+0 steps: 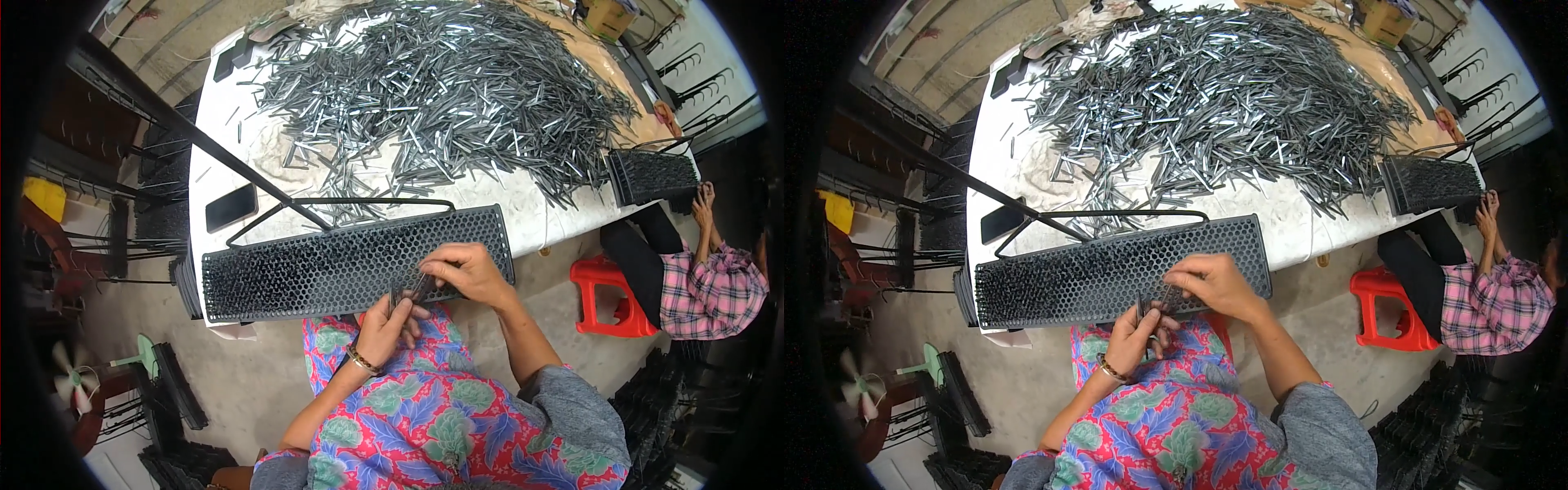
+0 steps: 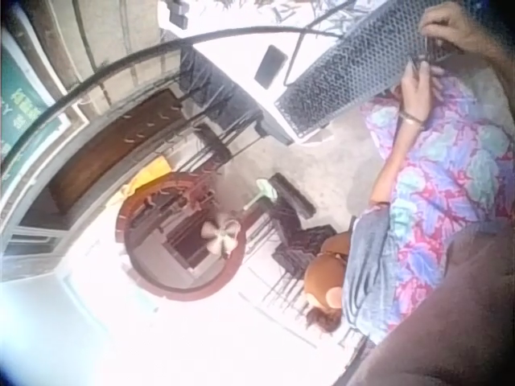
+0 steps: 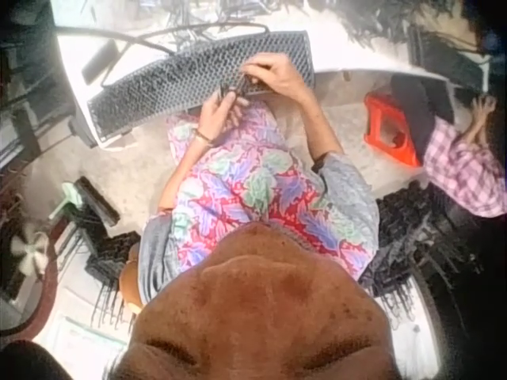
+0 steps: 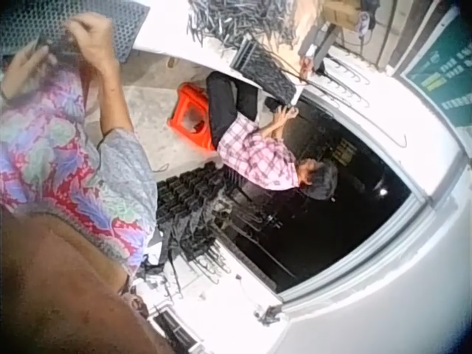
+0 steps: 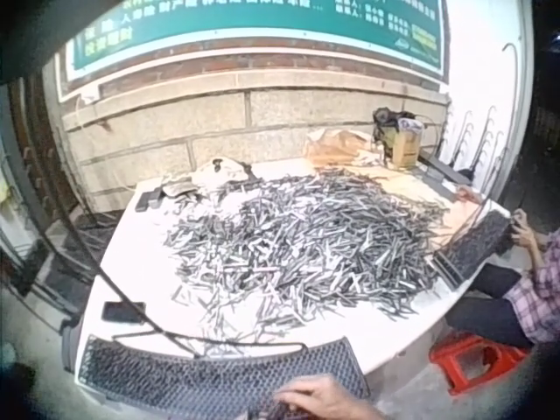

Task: The person picks up small metal pins one by one from a pile and arranges them into a grid-like perforated tray by hand.

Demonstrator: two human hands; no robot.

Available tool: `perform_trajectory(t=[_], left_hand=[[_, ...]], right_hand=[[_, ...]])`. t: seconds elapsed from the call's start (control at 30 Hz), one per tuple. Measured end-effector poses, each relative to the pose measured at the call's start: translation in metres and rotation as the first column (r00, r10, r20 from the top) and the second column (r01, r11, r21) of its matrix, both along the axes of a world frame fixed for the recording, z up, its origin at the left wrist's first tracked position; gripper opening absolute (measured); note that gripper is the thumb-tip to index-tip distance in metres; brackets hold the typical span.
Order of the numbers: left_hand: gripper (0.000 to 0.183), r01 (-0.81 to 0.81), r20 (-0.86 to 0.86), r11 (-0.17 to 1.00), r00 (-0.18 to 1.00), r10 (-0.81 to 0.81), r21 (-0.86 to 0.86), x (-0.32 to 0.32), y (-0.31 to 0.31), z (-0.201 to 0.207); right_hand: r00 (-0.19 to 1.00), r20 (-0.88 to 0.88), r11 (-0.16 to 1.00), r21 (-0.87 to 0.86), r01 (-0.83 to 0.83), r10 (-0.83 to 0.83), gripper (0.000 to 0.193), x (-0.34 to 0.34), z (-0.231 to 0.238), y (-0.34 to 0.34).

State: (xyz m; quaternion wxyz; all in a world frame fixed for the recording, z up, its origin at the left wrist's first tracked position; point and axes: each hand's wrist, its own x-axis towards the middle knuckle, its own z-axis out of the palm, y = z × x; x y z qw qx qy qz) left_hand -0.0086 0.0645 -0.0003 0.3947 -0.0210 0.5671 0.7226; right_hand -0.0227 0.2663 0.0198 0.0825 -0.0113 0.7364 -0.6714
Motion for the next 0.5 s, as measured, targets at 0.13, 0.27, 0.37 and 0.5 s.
perform_trajectory(t=[0.13,0.27,0.37,0.5], left_hand=[[0.023,0.065,0.223,0.992,0.971,-0.088,0.107,0.001,-0.002,-0.004],[0.022,0.118,0.313,0.987,0.938,-0.147,0.110,0.003,0.002,-0.005],[0.021,0.147,0.343,0.983,0.923,-0.175,0.107,0.001,0.005,-0.005],[0.021,0.174,0.396,0.976,0.893,-0.213,0.133,-0.002,0.000,-0.010]], right_hand=[[0.981,-0.145,0.980,0.126,0.151,-0.132,0.009,-0.017,0.005,0.024],[0.888,-0.438,0.914,0.285,0.288,-0.143,0.008,-0.041,0.001,0.033],[0.814,-0.579,0.873,0.372,0.314,-0.047,0.008,-0.053,-0.005,0.034],[0.794,-0.603,0.864,0.434,0.253,0.071,0.008,-0.061,-0.011,0.031]])
